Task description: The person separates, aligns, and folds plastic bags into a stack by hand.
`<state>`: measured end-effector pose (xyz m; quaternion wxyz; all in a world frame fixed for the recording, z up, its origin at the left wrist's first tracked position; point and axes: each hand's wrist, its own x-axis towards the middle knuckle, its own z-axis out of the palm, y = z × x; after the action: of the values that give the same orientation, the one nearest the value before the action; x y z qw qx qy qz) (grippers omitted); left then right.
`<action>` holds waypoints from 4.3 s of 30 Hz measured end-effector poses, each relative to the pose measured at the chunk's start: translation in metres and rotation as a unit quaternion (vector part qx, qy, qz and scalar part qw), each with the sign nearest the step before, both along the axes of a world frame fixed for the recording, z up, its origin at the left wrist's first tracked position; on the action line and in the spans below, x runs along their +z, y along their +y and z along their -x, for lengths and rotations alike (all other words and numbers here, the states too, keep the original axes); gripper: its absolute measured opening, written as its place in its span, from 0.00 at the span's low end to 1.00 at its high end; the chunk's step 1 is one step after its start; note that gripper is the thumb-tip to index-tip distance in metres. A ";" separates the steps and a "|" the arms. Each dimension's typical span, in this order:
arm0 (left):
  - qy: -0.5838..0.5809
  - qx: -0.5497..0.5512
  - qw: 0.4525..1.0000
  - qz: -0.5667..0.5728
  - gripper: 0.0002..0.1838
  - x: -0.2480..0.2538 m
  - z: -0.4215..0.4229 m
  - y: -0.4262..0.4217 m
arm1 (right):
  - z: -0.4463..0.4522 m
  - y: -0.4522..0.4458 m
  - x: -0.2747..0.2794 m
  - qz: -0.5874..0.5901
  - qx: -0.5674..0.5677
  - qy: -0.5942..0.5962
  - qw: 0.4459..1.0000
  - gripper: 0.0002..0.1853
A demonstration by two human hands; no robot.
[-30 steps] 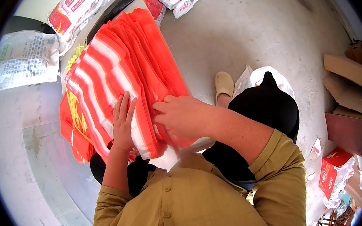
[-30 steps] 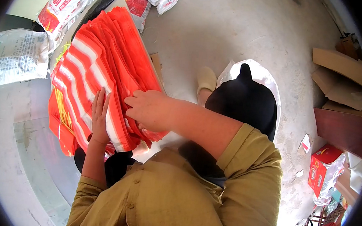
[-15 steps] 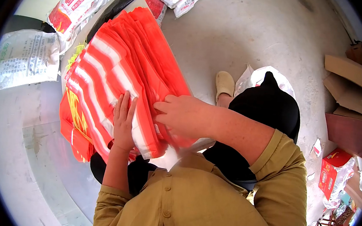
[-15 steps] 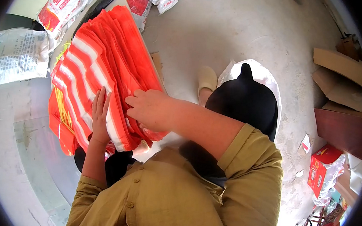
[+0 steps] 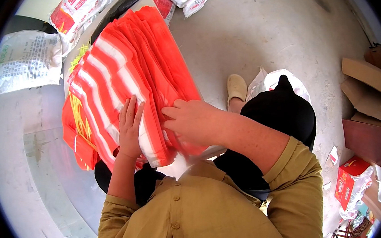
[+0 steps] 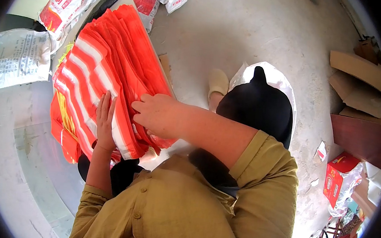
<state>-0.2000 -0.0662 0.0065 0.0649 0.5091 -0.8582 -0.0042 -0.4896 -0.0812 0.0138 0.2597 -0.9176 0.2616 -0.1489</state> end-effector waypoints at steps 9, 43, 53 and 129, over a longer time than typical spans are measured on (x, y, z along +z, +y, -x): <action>0.006 0.000 1.000 -0.002 0.38 0.002 0.002 0.000 | 0.001 0.001 0.001 0.002 -0.004 -0.003 1.000 0.14; -0.008 0.000 1.000 0.004 0.38 0.001 0.001 0.000 | 0.001 -0.002 0.004 -0.006 0.006 0.021 1.000 0.16; -0.005 0.000 1.000 0.007 0.37 -0.001 0.000 0.000 | 0.001 -0.001 0.003 -0.005 0.004 0.017 1.000 0.16; -0.009 0.011 0.997 -0.076 0.37 0.032 0.012 0.005 | -0.013 -0.030 0.044 -0.154 -0.059 0.071 0.984 0.13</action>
<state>-0.2123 -0.0616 0.0381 0.0186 0.5220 -0.8503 -0.0641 -0.4768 -0.1117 0.0577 0.3692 -0.8579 0.3529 -0.0565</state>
